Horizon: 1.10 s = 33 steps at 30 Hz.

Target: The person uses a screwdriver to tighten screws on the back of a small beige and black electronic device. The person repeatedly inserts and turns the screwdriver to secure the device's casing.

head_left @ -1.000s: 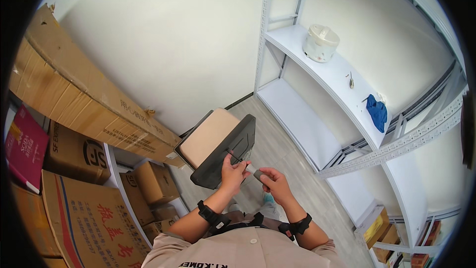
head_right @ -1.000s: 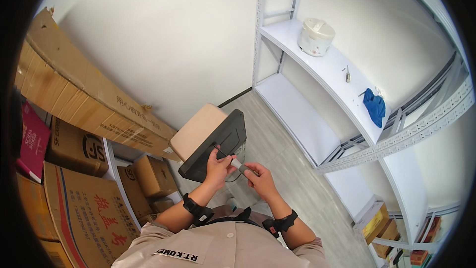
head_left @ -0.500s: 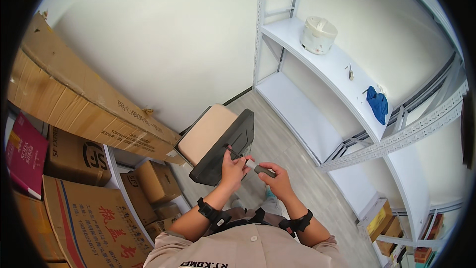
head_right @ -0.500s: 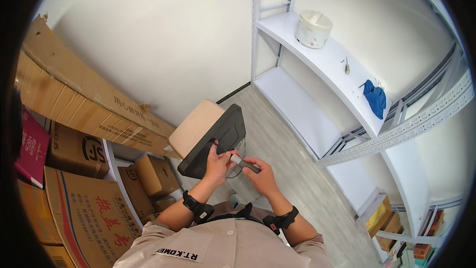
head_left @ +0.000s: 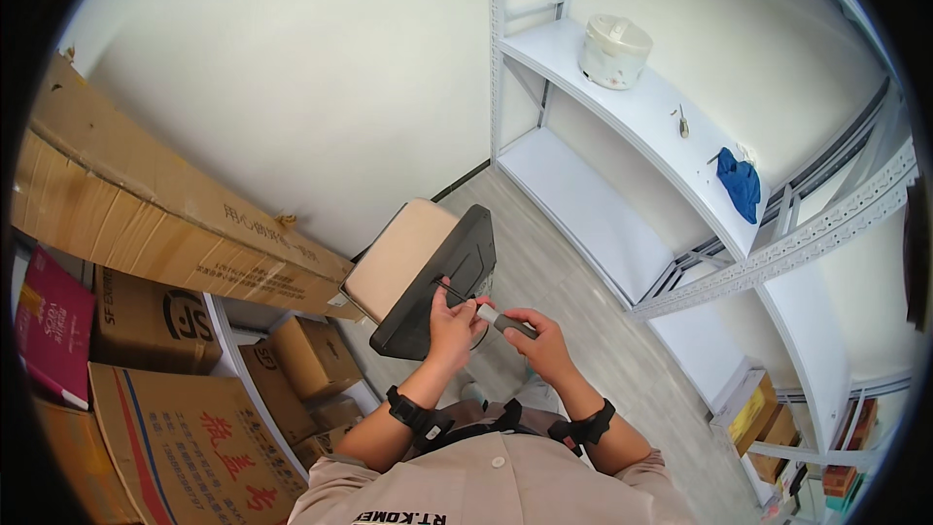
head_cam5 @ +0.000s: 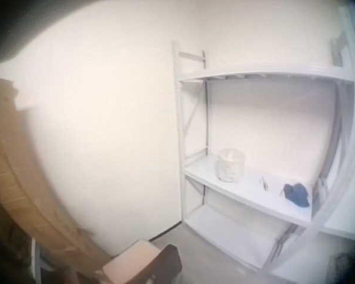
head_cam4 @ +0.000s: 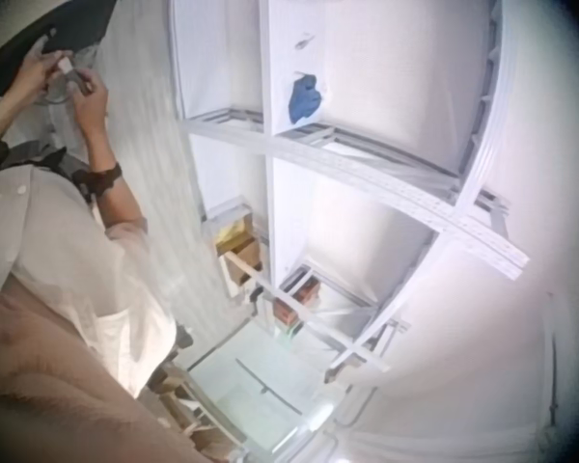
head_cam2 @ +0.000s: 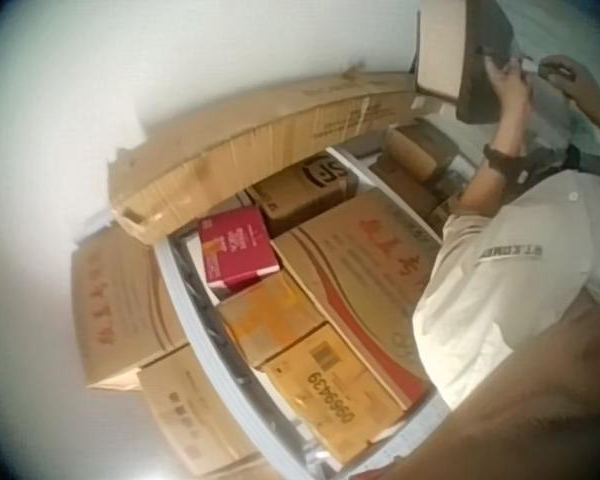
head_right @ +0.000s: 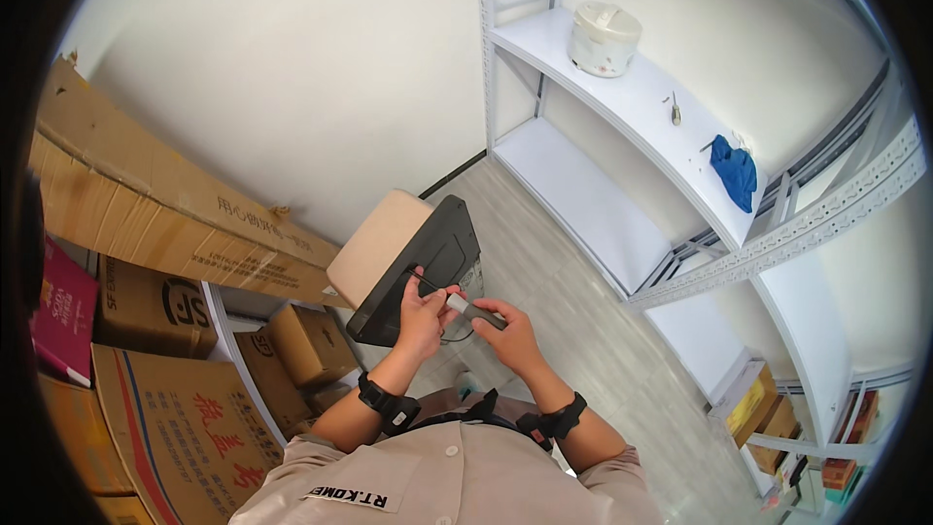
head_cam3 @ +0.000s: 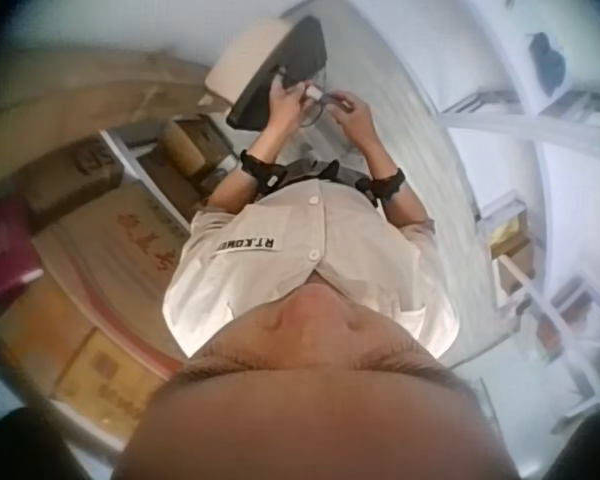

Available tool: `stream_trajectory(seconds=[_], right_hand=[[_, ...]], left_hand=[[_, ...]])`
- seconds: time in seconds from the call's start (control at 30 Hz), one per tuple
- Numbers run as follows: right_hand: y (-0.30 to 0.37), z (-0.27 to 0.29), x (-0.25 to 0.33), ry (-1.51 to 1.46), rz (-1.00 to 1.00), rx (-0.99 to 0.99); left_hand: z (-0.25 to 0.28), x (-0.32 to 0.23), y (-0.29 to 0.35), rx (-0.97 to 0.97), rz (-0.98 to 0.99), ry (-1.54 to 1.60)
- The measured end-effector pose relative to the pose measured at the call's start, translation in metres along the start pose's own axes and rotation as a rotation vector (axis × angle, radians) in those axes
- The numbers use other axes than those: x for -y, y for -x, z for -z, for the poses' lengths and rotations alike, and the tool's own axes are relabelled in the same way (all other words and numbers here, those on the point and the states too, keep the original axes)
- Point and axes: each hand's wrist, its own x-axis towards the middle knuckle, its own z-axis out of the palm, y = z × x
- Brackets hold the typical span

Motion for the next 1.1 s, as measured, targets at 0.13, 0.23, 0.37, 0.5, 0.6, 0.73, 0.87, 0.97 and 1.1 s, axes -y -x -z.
stream_trajectory(seconds=[0.13, 0.23, 0.37, 0.5, 0.6, 0.73, 0.87, 0.97, 1.1], right_hand=[[-0.001, -0.003, -0.001, -0.003, 0.034, -0.022], [0.001, -0.006, 0.007, 0.052, 0.036, -0.027], [-0.001, -0.004, 0.006, 0.103, 0.096, -0.041], [-0.003, -0.004, 0.003, 0.148, 0.251, -0.065], [-0.006, -0.002, 0.002, 0.001, 0.150, -0.066], [-0.005, -0.001, 0.006, -0.507, -0.230, 0.012], [-0.008, 0.003, 0.009, -0.454, -0.367, 0.087], [-0.009, 0.003, 0.001, -0.291, -0.261, 0.109], [-0.011, -0.001, -0.010, -0.019, 0.058, 0.014]], left_hand=[[0.001, -0.001, -0.002, 0.002, 0.009, 0.013], [0.002, 0.001, -0.004, -0.032, 0.005, 0.062], [0.001, 0.001, -0.007, -0.099, 0.025, -0.016], [0.006, 0.005, -0.011, -0.108, 0.015, -0.021], [0.002, 0.002, -0.010, -0.104, -0.013, 0.015], [0.003, 0.003, -0.010, -0.103, -0.024, 0.047], [0.002, 0.000, -0.006, -0.079, 0.003, 0.064], [0.007, -0.005, -0.004, -0.056, 0.029, 0.034], [0.010, -0.010, -0.006, -0.032, 0.071, 0.014]])
